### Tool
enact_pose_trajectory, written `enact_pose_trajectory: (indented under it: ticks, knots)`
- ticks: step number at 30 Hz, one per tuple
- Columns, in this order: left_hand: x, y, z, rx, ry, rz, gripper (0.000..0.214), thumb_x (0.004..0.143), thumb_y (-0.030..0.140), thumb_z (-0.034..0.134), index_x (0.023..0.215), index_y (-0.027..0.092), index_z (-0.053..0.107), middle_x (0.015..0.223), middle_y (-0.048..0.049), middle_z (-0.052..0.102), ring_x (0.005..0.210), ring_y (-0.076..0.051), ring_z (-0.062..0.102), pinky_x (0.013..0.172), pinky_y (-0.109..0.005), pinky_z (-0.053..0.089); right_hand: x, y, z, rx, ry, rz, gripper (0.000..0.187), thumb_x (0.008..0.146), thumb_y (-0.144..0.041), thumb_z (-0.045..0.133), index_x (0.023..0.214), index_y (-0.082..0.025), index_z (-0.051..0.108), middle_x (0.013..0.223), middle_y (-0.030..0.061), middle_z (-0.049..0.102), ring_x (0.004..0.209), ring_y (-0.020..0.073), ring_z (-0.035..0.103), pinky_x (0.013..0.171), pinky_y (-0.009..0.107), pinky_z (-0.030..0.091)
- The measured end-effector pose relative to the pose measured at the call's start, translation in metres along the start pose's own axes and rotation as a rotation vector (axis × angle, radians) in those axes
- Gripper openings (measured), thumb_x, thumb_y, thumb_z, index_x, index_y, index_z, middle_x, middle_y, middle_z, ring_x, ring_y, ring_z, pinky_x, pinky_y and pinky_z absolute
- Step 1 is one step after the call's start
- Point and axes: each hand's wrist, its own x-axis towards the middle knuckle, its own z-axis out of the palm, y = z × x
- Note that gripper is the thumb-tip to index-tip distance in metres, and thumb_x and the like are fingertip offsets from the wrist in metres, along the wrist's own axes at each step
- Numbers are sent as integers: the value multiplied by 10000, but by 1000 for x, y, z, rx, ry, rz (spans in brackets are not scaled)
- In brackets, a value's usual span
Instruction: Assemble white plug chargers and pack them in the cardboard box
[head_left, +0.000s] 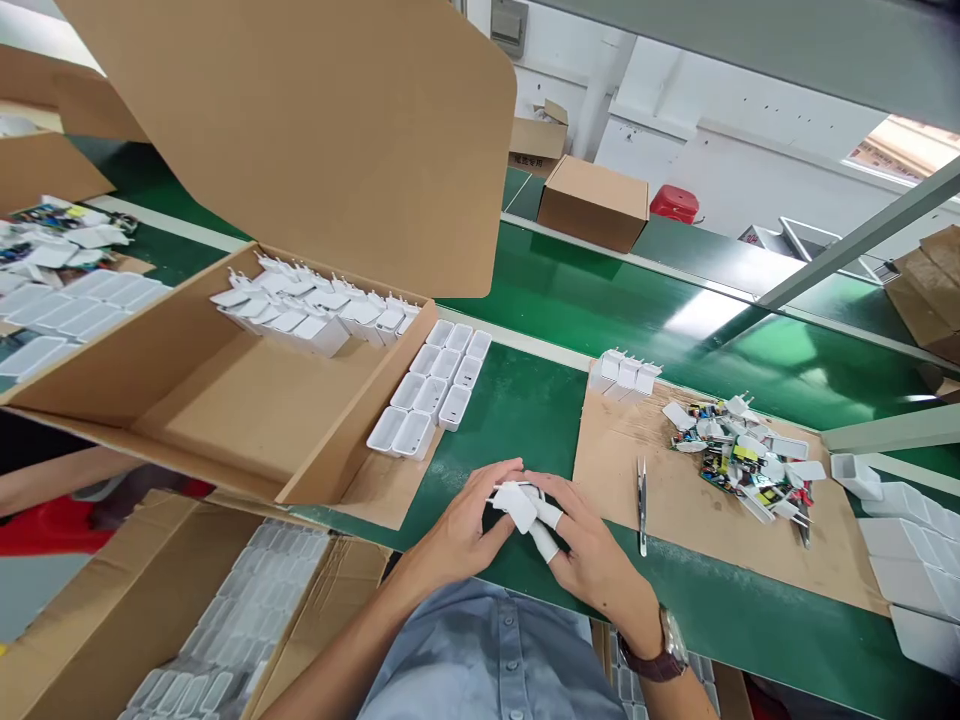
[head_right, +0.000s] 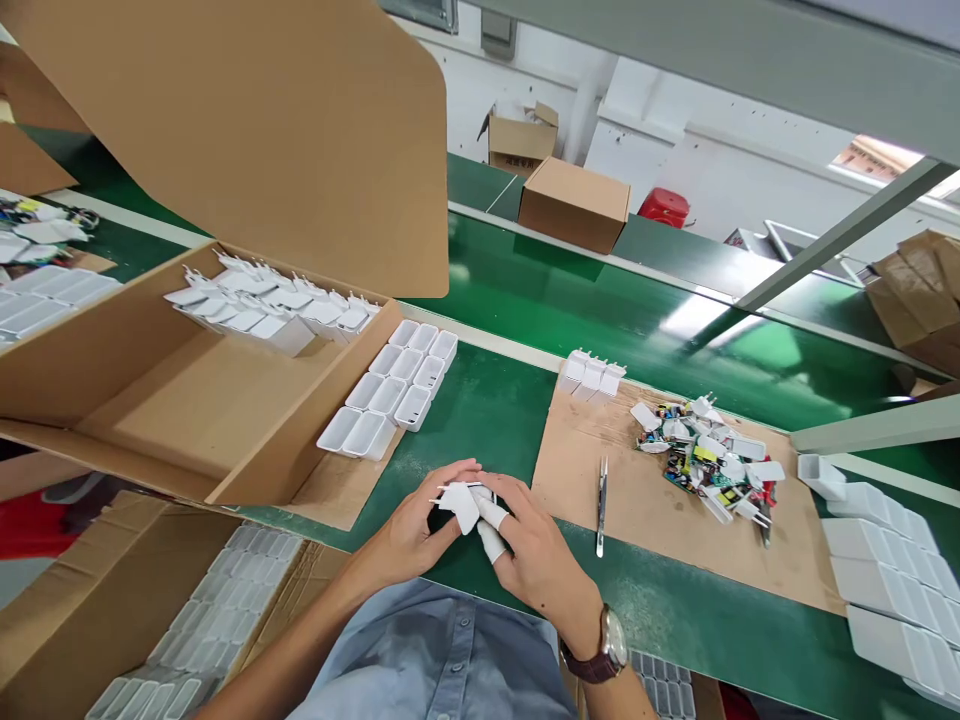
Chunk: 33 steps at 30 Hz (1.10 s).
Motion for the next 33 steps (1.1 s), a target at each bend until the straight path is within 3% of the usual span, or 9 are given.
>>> enact_pose_trajectory:
  ticks: [4,8,12,18,21,26,33]
  knots:
    - [0,6,-1,-7,67,75,586,1010,196,612,1561,270,427,1496,-151,605,1395,-287,587,1155,-512,516,2,3,8,-76,84,-54,439,999,-47,526,1395,-224,593,1278,158,681,1189,288,665,939,501,657]
    - [0,8,0,-75,161,202,500,957,177,677,1429,261,534,1345,-129,664,1279,-274,633,1093,-474,545,2,5,8,-72,57,-28,401,1008,-46,512,1366,-202,603,1221,152,679,1104,273,662,896,471,655]
    - [-1,3,4,-111,266,156,348,952,150,667,1262,254,549,1203,-93,696,1137,-235,685,992,-410,580,1,6,9,6,69,2,388,1052,-122,541,1429,-206,574,1209,146,680,1098,259,665,893,426,652]
    - [-1,1,8,-81,285,137,358,927,97,653,1224,257,535,1162,-78,709,1087,-220,706,953,-378,581,0,5,10,-47,27,15,484,1034,-125,550,1503,-246,544,1171,148,678,1007,280,670,797,439,658]
    - [-2,0,7,-85,285,122,363,916,93,660,1217,259,542,1157,-76,713,1076,-224,709,944,-380,582,-2,7,12,-4,35,24,464,1044,-157,578,1494,-267,554,1181,134,688,1023,271,683,829,435,660]
    - [-2,-2,8,-89,276,91,352,919,106,659,1213,262,546,1162,-77,711,1084,-230,707,933,-384,585,-10,10,19,63,164,60,405,1056,-196,605,1454,-267,572,1200,135,706,1060,248,722,866,397,667]
    - [-2,-2,8,-87,272,88,337,925,102,642,1205,255,532,1153,-77,706,1099,-224,699,951,-386,581,-4,4,19,127,160,80,412,1038,-191,623,1440,-255,560,1269,140,698,1132,242,725,950,402,657]
